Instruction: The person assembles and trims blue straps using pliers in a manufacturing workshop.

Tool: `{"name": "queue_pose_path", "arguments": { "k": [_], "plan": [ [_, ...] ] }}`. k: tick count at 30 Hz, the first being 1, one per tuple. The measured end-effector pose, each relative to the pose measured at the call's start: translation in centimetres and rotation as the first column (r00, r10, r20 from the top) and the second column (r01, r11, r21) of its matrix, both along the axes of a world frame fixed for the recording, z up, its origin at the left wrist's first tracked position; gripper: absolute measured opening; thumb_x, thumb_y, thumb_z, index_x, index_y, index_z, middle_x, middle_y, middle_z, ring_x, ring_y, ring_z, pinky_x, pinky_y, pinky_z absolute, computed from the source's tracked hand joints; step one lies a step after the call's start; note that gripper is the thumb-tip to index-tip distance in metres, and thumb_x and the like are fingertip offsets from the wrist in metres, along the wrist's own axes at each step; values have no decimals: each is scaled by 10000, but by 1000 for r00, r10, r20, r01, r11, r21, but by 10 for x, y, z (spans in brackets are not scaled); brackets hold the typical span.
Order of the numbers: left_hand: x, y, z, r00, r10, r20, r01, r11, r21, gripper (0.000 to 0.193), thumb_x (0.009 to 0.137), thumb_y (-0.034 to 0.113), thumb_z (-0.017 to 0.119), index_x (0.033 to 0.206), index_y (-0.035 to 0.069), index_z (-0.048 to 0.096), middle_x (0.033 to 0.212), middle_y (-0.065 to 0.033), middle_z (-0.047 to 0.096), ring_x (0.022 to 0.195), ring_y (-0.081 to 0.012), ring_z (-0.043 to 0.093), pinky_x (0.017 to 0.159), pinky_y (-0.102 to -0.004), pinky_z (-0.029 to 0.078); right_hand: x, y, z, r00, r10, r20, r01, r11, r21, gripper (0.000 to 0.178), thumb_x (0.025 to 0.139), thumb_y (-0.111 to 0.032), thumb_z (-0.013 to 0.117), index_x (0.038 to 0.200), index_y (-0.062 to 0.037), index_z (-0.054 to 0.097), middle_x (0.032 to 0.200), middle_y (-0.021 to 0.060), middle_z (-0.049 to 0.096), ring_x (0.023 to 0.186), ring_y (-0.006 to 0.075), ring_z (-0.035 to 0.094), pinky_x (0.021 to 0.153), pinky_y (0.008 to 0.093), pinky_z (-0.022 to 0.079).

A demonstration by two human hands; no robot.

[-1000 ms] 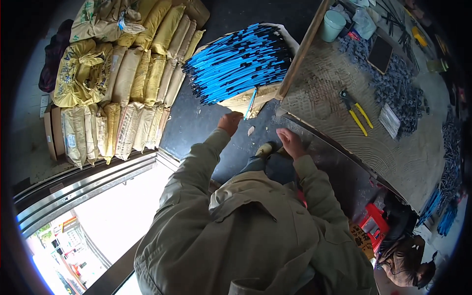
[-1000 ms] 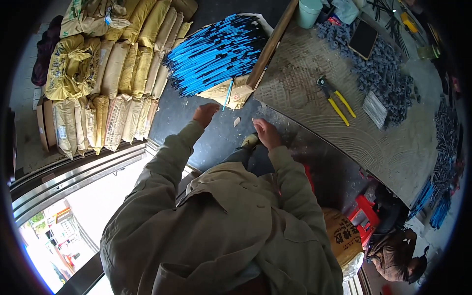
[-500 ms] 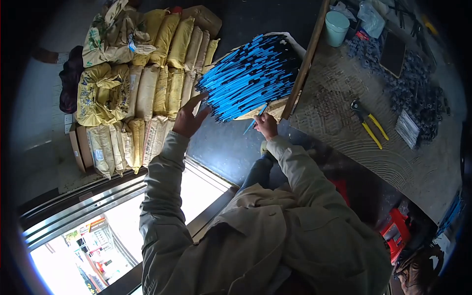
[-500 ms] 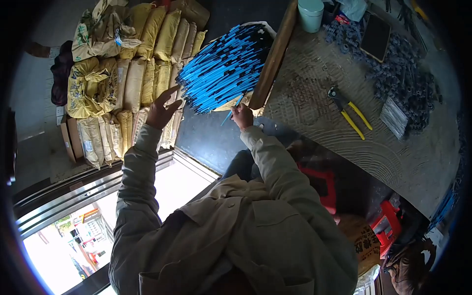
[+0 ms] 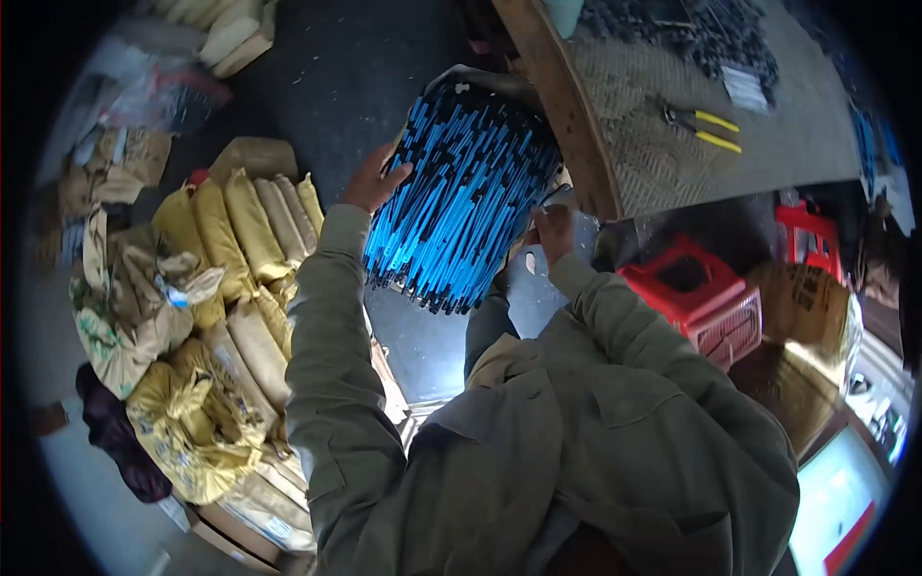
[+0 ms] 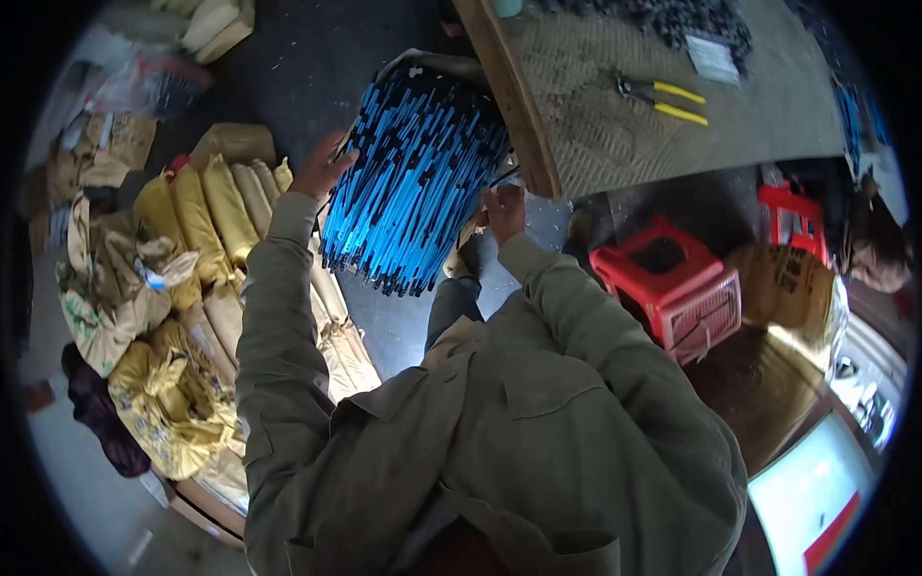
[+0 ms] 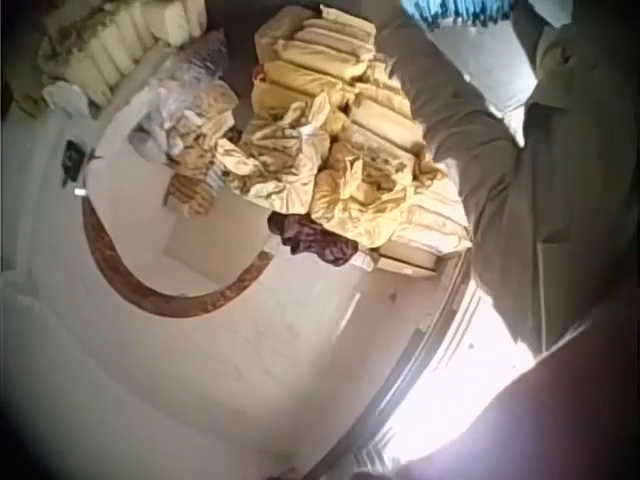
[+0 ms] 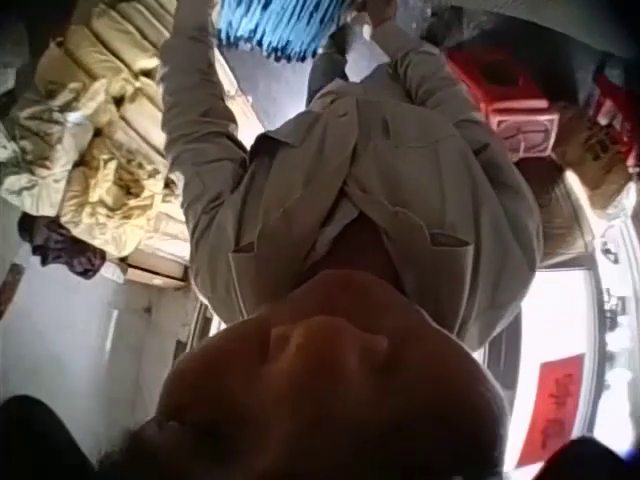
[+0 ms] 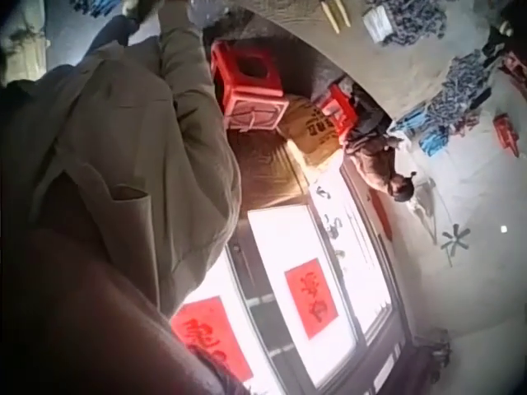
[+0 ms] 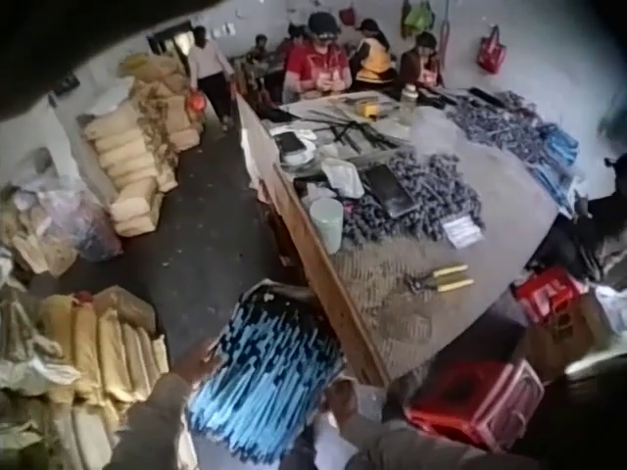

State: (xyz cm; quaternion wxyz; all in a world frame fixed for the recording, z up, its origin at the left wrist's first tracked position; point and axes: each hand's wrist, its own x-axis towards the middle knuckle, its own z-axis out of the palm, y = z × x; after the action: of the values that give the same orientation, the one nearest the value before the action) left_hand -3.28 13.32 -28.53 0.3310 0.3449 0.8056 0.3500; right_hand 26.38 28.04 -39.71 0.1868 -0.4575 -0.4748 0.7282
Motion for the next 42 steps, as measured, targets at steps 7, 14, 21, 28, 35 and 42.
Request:
{"name": "queue_pose_path", "arguments": {
  "k": [7, 14, 21, 28, 35, 42],
  "plan": [
    [-10, 18, -11, 987, -158, 36, 161, 983, -91, 679, 842, 387, 657, 1346, 6, 409, 1326, -233, 458, 1179, -320, 494, 944, -415, 432, 2, -3, 19, 952, -79, 297, -72, 883, 464, 493, 796, -330, 727, 1048, 7, 471, 918, 172, 541, 776, 274, 594, 687, 390, 489],
    [-20, 9, -33, 973, -100, 208, 105, 994, -11, 656, 838, 362, 673, 1313, -24, 438, 1270, -216, 490, 1021, -273, 567, 890, -358, 457, -11, -16, 16, 932, -331, 149, 85, 599, 796, 581, 787, -437, 704, 1089, 4, 478, 1107, 208, 479, 890, 371, 584, 736, 424, 491],
    [-17, 11, -34, 985, -171, -3, 169, 975, -142, 601, 823, 302, 704, 1304, 17, 481, 1252, -182, 472, 1125, -269, 463, 964, -341, 377, -25, -31, 48, 779, -51, 625, -272, 871, 410, 568, 828, -473, 626, 1084, 10, 472, 1054, 231, 516, 893, 419, 576, 724, 482, 476],
    [-30, -5, -42, 918, -360, -165, 369, 929, 23, 623, 828, 316, 697, 1356, 89, 456, 1263, -144, 419, 1083, -205, 415, 889, -317, 377, -46, -39, 91, 759, -58, 649, -375, 776, 507, 488, 875, -380, 598, 1114, 35, 501, 1016, 245, 548, 914, 414, 580, 721, 474, 489],
    [-59, 6, -35, 860, -505, -67, 495, 860, -124, 609, 853, 327, 667, 1373, 108, 438, 1221, -159, 452, 1050, -210, 447, 884, -326, 394, -50, -61, 45, 861, -335, 382, -53, 689, 723, 460, 882, -334, 602, 1137, 41, 524, 1098, 249, 553, 1003, 397, 561, 825, 424, 474],
    [-69, 16, -14, 841, -491, 226, 503, 864, 6, 535, 877, 340, 620, 1313, 57, 492, 1119, -187, 546, 1031, -256, 516, 890, -362, 431, -58, -51, 36, 806, -382, 452, 145, 868, 476, 497, 888, -381, 596, 1126, 51, 536, 1098, 266, 566, 1026, 430, 543, 877, 438, 446]
  ]
}}
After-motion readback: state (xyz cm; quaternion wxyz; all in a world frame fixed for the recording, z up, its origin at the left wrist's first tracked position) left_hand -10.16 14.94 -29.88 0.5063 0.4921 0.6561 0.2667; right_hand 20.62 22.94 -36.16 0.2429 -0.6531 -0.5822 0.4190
